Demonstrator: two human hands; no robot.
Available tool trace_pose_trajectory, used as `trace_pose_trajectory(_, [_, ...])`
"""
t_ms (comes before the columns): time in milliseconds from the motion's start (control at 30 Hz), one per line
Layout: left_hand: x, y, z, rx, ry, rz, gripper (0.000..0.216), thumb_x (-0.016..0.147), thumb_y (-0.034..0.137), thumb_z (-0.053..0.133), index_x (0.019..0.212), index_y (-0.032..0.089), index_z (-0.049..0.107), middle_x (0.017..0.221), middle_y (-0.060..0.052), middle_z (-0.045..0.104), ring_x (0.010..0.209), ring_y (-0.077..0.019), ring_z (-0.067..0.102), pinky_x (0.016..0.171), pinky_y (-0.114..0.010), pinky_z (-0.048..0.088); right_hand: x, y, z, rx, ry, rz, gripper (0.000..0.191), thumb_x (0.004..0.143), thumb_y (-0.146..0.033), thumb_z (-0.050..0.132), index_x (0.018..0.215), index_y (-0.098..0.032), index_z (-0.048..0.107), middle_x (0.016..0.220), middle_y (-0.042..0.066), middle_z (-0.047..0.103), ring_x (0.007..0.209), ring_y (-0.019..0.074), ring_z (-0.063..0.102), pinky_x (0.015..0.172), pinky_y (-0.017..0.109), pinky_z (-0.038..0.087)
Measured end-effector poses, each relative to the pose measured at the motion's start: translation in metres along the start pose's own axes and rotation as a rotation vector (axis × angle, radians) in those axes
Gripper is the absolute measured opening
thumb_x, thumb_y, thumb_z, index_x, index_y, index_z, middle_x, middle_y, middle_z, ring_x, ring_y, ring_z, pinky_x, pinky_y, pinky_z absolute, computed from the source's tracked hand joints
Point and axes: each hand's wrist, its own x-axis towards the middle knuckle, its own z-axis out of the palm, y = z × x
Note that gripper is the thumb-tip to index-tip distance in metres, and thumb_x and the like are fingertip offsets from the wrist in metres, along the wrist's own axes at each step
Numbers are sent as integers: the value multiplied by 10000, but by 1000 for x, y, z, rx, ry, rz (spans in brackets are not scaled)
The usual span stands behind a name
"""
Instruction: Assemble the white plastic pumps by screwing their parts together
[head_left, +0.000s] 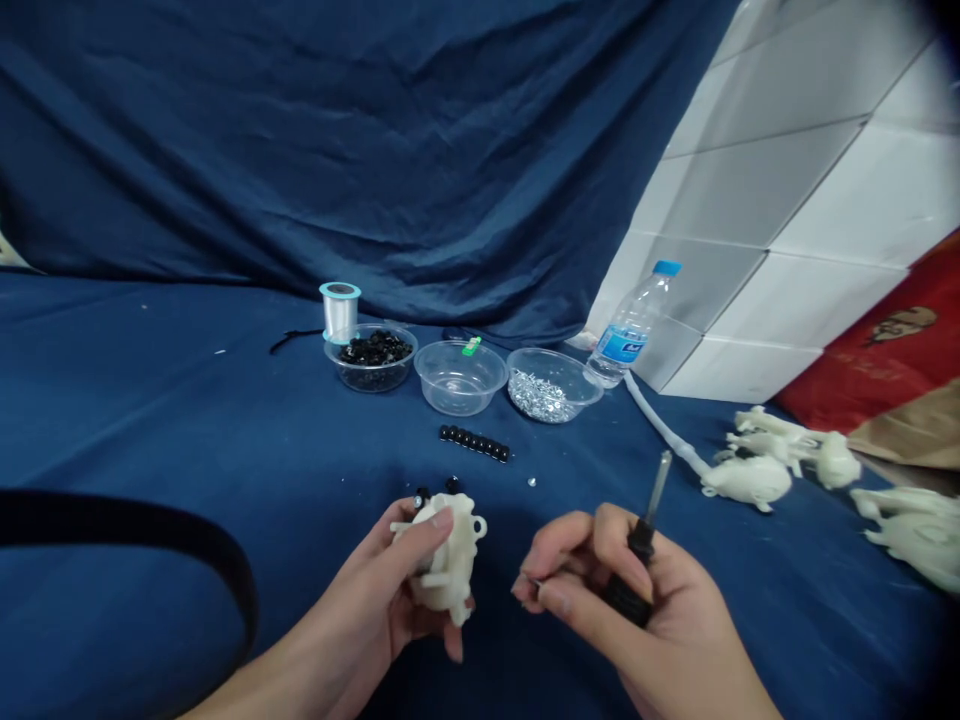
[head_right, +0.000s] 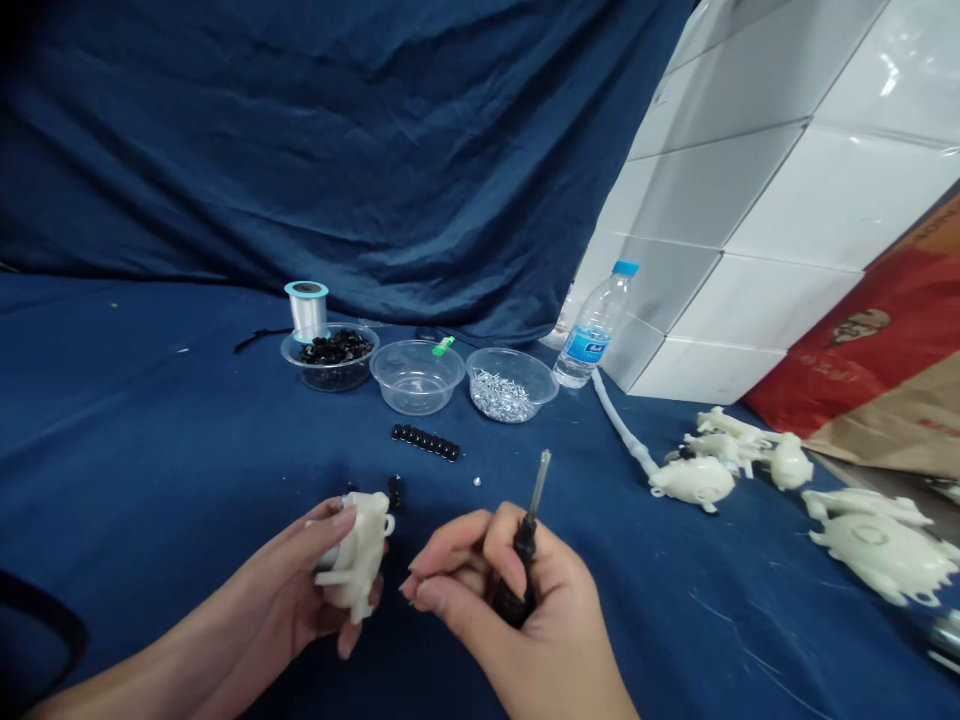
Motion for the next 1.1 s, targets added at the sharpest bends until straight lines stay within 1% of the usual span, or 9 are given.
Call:
trace_pose_trajectory(133, [-5, 3, 1, -119, -51, 13, 394, 794, 234, 759, 1057, 166, 475, 970, -49, 602, 915, -192, 608, 857, -333, 574, -3, 4, 5, 68, -36, 63, 440, 817, -55, 736, 671, -220, 355, 851, -1, 741, 754, 145, 741, 736, 231, 637])
trace_pose_trajectory(233, [-10, 5, 1, -96, -34, 45, 471, 781, 240, 814, 1091, 193, 462, 1023, -42, 615, 1011, -210, 608, 975, -378, 546, -4, 5, 7, 75, 2, 68, 447, 800, -26, 735, 672, -220, 353, 828, -17, 740, 719, 128, 737, 719, 211, 636])
trace_pose_trajectory(367, [-12, 3, -1, -60, 32, 131, 705, 655, 267, 917, 1147, 293, 413, 1047, -5, 671, 934, -207, 669, 833, -373, 596, -2, 6, 10, 82, 63, 46, 459, 741, 6, 752, 654, -215, 358, 765, -31, 742, 643, 112, 732, 668, 174, 630])
trace_pose_trajectory(467, [-11, 1, 0, -31, 31, 145, 766, 590, 191, 937, 1116, 305, 393, 982, 16, 712, 869, -181, 705, 812, -319, 580, 0, 6, 13, 71, 88, 38, 463, 692, 47, 747, 629, -209, 366, 732, -30, 752, 614, 93, 723, 629, 123, 608])
trace_pose_trajectory(567, [-12, -2, 2, -16, 5, 119, 819, 494, 81, 937, 1032, 304, 361, 988, 6, 737, 891, -205, 728, 780, -298, 578, 2, 6, 15, 71, 102, 26, 461, 672, 77, 729, 612, -208, 371, 710, -34, 756, 611, 90, 727, 610, 99, 600])
trace_pose_trajectory(733, [-12, -4, -1, 6, 7, 155, 775, 412, -5, 914, 848, 270, 335, 1053, -18, 751, 1011, -257, 722, 855, -342, 576, 2, 7, 18, 40, 132, -33, 462, 666, 86, 706, 603, -212, 357, 700, -40, 753, 572, 92, 726, 582, 98, 602])
trace_pose_trajectory(900, [-10, -8, -8, 187, -87, 234, 686, 459, 17, 931, 787, 247, 374, 1065, 4, 736, 960, -221, 727, 777, -264, 581, -3, 7, 19, -182, 220, -108, 477, 650, 23, 744, 585, -219, 338, 662, -44, 744, 590, 100, 720, 606, 113, 602])
trace_pose_trajectory(1000, [-13, -15, -3, 163, -36, 372, 625, 455, 22, 925, 794, 241, 448, 1023, 17, 728, 931, -210, 717, 759, -237, 582, -8, 8, 20, -314, 285, -134, 482, 672, -34, 757, 592, -226, 322, 677, -54, 742, 620, 105, 705, 662, 152, 607])
trace_pose_trajectory(1100, [-15, -23, 6, 149, 47, 487, 614, 435, 72, 945, 766, 240, 457, 986, 26, 725, 839, -177, 702, 689, -194, 574, -10, 10, 22, -337, 324, -175, 467, 684, -57, 742, 597, -228, 316, 678, -68, 736, 611, 102, 683, 672, 172, 599])
